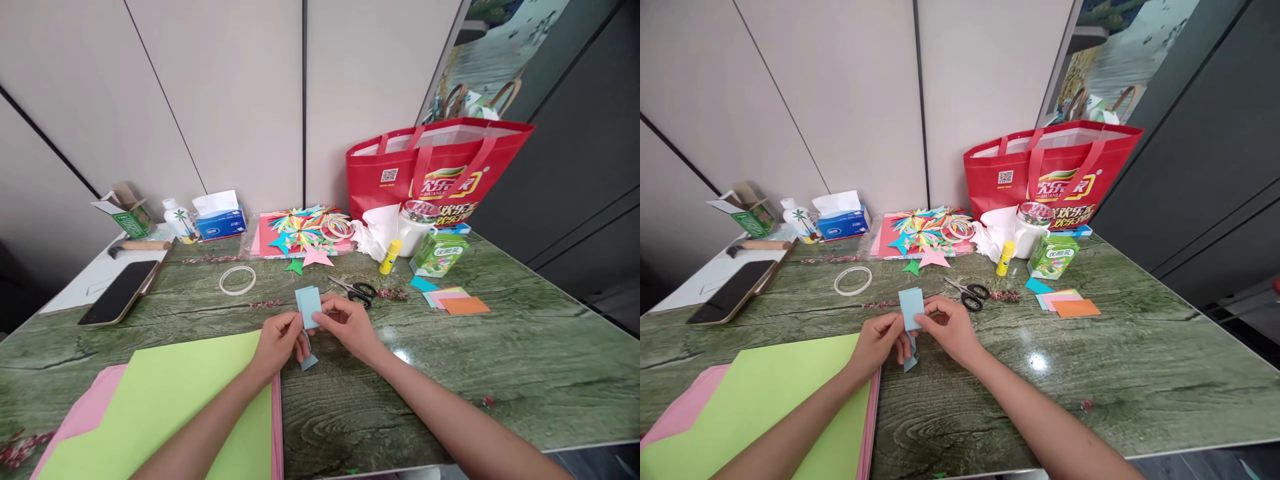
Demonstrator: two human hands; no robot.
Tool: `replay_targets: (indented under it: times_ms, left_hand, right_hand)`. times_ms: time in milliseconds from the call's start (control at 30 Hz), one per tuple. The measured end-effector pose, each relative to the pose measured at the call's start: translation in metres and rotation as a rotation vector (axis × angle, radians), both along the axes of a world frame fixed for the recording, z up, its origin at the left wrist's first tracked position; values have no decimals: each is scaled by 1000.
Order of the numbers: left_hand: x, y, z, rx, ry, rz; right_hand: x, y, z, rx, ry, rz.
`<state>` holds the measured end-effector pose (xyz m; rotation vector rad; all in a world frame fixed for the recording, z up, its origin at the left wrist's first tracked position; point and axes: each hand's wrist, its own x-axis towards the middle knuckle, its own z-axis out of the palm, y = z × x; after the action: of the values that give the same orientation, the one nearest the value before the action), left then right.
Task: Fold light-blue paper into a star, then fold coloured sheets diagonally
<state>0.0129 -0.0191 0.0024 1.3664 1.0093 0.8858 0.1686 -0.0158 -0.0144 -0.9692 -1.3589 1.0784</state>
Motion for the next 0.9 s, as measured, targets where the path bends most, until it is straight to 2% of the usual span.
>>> replay_targets:
  times_ms: [200,300,400,500,633,900]
  left_hand:
    - [1,-1,-1,36,82,-1]
    - [1,-1,1,96,157,-11]
    - [0,-1,3,173,201,-17]
    - [1,-1,3,153,148,22]
    - [2,0,1,110,-32,131]
    - [3,3,8,5,-46,132]
  right_hand:
    - [0,0,3,-96,70,37]
    - [2,0,4,-81,114,75]
    - [4,1,5,-57,90,45]
    - [5,3,4,-59,90,-24]
    - [6,4,2,-83,153,-81]
    - [5,4,0,-101,151,-133]
